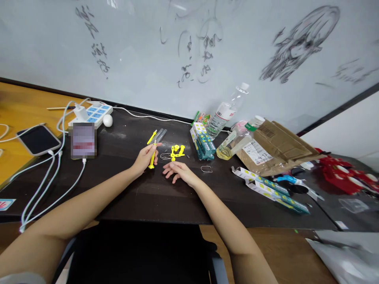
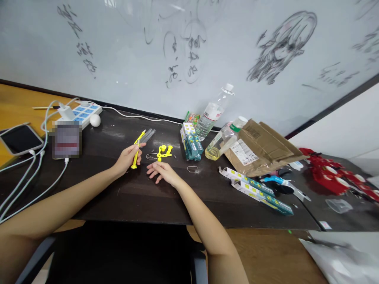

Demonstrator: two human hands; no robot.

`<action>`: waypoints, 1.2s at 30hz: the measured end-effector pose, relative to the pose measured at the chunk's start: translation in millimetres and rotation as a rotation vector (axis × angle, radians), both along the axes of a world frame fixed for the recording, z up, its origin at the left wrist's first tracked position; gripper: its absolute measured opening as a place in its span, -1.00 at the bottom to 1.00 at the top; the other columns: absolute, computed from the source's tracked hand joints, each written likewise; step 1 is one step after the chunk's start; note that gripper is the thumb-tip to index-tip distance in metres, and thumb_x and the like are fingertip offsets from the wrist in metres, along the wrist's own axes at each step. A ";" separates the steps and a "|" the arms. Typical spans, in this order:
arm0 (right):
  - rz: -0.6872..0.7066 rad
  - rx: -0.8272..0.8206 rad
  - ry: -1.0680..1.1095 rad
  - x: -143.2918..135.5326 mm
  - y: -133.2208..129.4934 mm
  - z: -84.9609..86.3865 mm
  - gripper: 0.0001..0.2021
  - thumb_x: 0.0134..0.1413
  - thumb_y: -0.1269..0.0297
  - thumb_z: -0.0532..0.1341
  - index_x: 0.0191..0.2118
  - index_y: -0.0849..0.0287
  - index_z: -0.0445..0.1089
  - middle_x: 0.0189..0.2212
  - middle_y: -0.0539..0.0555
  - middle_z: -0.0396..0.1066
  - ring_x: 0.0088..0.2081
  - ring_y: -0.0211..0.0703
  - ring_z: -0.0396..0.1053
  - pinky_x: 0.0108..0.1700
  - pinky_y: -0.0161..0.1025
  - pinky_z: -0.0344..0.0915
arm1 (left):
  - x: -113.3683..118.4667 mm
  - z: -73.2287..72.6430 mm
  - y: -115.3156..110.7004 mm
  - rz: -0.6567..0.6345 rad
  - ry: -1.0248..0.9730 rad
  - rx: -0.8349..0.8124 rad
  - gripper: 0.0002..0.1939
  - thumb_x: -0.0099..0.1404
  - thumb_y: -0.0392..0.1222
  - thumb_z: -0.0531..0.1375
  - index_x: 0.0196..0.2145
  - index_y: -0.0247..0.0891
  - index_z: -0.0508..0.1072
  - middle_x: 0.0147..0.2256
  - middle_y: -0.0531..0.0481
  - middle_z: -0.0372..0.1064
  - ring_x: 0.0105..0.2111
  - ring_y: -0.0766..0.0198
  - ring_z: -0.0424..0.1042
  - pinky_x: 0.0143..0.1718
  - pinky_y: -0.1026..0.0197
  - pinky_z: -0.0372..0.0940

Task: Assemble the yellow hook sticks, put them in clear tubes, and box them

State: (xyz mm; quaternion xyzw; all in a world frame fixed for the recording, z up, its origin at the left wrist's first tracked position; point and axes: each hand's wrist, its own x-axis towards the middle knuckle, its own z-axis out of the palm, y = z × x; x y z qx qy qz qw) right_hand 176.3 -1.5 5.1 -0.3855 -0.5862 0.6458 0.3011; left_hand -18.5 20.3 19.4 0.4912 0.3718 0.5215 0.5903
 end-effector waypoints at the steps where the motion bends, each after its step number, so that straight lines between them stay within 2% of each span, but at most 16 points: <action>1: 0.006 0.001 0.001 0.2 0.4 -0.8 -0.55 0.05 -0.08 0.18 -0.18 0.26 0.40 -0.32 0.16 0.48 -0.39 -0.23 0.44 -0.59 -0.42 0.35 | 0.3 -0.9 0.1 -0.008 -0.001 0.002 -0.50 0.28 0.04 0.11 0.06 -0.33 0.32 -0.53 0.17 0.13 -0.65 0.49 0.20 -0.62 0.38 0.21; 4: 0.031 0.004 -0.004 1.0 1.4 -2.6 -0.58 0.07 -0.04 0.18 -0.17 0.25 0.39 -0.36 0.13 0.46 -0.40 -0.25 0.43 -0.58 -0.43 0.35 | 0.8 -3.9 0.8 -0.039 -0.003 -0.005 -0.52 0.28 0.04 0.11 0.06 -0.29 0.30 -0.52 0.16 0.14 -0.66 0.50 0.16 -0.66 0.40 0.15; 8: 0.046 0.014 -0.025 1.2 1.2 -2.1 -0.62 0.08 0.01 0.19 -0.16 0.26 0.38 -0.39 0.12 0.45 -0.40 -0.25 0.43 -0.57 -0.43 0.34 | 1.1 -4.4 0.5 -0.061 0.007 -0.032 -0.61 0.28 -0.03 0.11 0.00 -0.26 0.31 -0.57 0.18 0.13 -0.72 0.53 0.04 -0.73 0.45 -0.06; 11: 0.050 0.023 -0.029 1.0 0.3 -0.4 -0.63 0.07 0.02 0.20 -0.17 0.25 0.38 -0.40 0.11 0.45 -0.41 -0.26 0.43 -0.57 -0.45 0.34 | 0.8 -3.3 -1.0 -0.069 0.022 -0.023 -0.64 0.31 0.00 0.06 -0.01 -0.21 0.29 -0.59 0.19 0.15 -0.76 0.54 -0.03 -0.75 0.45 -0.15; 14: 0.050 0.033 -0.033 0.8 -0.5 0.6 -0.63 0.07 0.03 0.20 -0.17 0.26 0.39 -0.41 0.10 0.44 -0.41 -0.27 0.43 -0.57 -0.45 0.34 | 0.6 -3.5 -2.1 -0.073 0.037 0.004 -0.62 0.34 0.08 -0.01 -0.04 -0.20 0.29 -0.61 0.19 0.15 -0.77 0.53 -0.05 -0.77 0.45 -0.17; 17: 0.053 0.041 -0.035 0.7 -0.6 0.1 -0.64 0.07 0.04 0.20 -0.17 0.25 0.39 -0.41 0.09 0.44 -0.41 -0.27 0.43 -0.57 -0.45 0.33 | 1.1 -4.9 -1.5 -0.079 0.057 0.013 -0.64 0.33 0.08 0.01 -0.09 -0.21 0.30 -0.62 0.20 0.14 -0.78 0.53 -0.05 -0.77 0.45 -0.16; 24: 0.065 0.059 -0.046 1.6 0.1 -1.0 -0.65 0.09 0.04 0.18 -0.17 0.25 0.39 -0.42 0.08 0.43 -0.41 -0.27 0.42 -0.57 -0.46 0.33 | 5.0 -6.4 1.6 -0.057 0.027 -0.012 -0.75 0.29 -0.02 0.05 -0.26 -0.27 0.31 -0.54 0.12 0.26 -0.73 0.50 0.17 -0.73 0.41 0.06; 27: 0.067 0.068 -0.053 1.5 0.3 -1.8 -0.64 0.09 0.04 0.18 -0.16 0.26 0.39 -0.42 0.08 0.43 -0.41 -0.27 0.42 -0.57 -0.45 0.33 | 5.3 -5.6 1.3 -0.069 0.023 -0.018 -0.76 0.28 -0.05 0.07 -0.28 -0.29 0.32 -0.52 0.10 0.27 -0.73 0.51 0.14 -0.75 0.42 0.00; 31: 0.074 0.079 -0.055 1.3 0.4 -2.3 -0.65 0.10 0.05 0.17 -0.16 0.25 0.39 -0.41 0.08 0.43 -0.39 -0.27 0.42 -0.57 -0.46 0.33 | 4.2 -3.7 -0.1 -0.099 0.035 -0.032 -0.77 0.27 -0.05 0.08 -0.27 -0.29 0.33 -0.54 0.11 0.27 -0.76 0.55 0.01 -0.78 0.44 -0.18; 36: 0.078 0.077 -0.054 1.7 0.0 -1.5 -0.66 0.11 0.06 0.17 -0.15 0.25 0.38 -0.41 0.08 0.43 -0.39 -0.27 0.42 -0.57 -0.46 0.33 | 4.3 -2.6 -1.8 -0.127 0.063 -0.029 -0.77 0.28 -0.04 0.07 -0.25 -0.27 0.32 -0.55 0.11 0.27 -0.76 0.55 -0.01 -0.77 0.44 -0.20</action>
